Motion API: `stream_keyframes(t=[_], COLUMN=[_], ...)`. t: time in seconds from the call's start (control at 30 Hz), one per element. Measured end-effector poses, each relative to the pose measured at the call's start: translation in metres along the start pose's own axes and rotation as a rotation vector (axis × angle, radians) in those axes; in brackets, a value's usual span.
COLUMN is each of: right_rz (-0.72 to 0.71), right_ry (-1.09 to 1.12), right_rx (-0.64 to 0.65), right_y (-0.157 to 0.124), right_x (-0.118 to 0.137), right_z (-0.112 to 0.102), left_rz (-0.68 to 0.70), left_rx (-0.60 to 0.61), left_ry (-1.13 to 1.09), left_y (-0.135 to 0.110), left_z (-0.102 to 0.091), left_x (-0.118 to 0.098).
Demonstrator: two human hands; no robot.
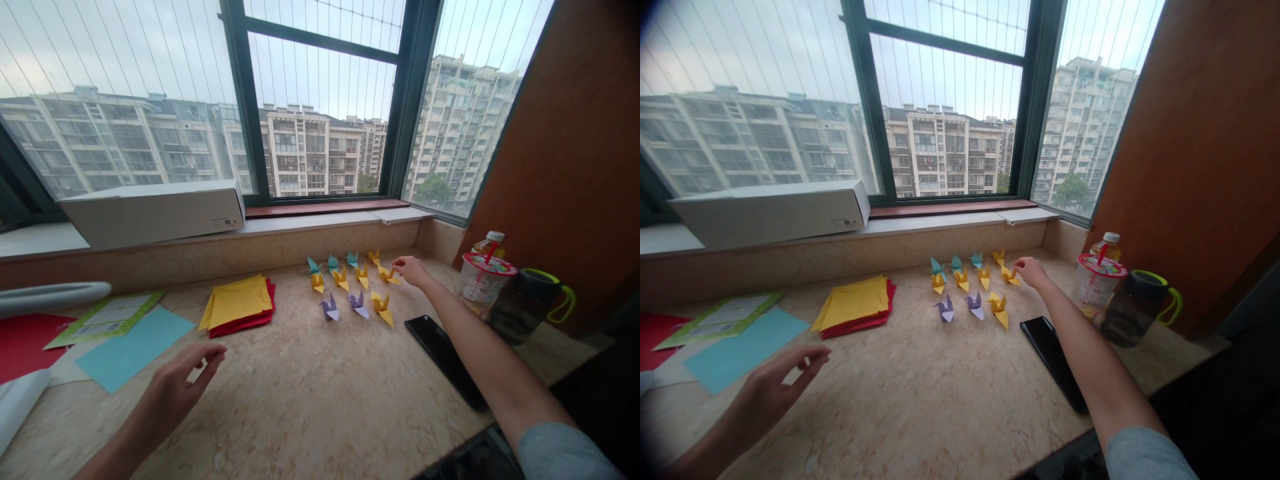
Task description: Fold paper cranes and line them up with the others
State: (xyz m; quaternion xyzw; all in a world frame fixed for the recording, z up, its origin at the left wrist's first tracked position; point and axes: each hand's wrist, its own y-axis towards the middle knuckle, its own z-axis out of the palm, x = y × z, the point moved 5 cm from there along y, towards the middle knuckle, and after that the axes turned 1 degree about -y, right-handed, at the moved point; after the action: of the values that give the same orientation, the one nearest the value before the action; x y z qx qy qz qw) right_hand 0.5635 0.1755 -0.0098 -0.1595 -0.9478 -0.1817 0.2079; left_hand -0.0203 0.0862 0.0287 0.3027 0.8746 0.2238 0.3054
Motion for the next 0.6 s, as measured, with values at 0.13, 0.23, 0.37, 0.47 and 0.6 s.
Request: stream_keyframes(t=[0.13,0.23,0.37,0.47,0.6], right_rz=[0.001,0.008,0.010,-0.029,-0.199], right_ry=[-0.024,-0.041,-0.048,-0.028,0.030], right_rx=[-0.018,-0.046,-0.096,-0.120,-0.092], right_y=[-0.001,-0.005,-0.016,-0.029,-0.065], right_x=[0.003,0.005,0.015,0.040,0.110], right_z=[-0.003,-0.012,-0.033,-0.048,-0.047], left_rz=[0.015,0.044,0.119,0.156,0.182], left_rx=[-0.003,0.000,-0.010,-0.025,-0.028], left_ry=[0.005,0.021,0.065,0.075,0.059], left_y=[0.000,0.000,-0.001,-0.001,-0.001], left_z=[0.001,0.002,0.002,0.002,0.004], left_x=[-0.001,0.000,-0.001,-0.003,-0.007])
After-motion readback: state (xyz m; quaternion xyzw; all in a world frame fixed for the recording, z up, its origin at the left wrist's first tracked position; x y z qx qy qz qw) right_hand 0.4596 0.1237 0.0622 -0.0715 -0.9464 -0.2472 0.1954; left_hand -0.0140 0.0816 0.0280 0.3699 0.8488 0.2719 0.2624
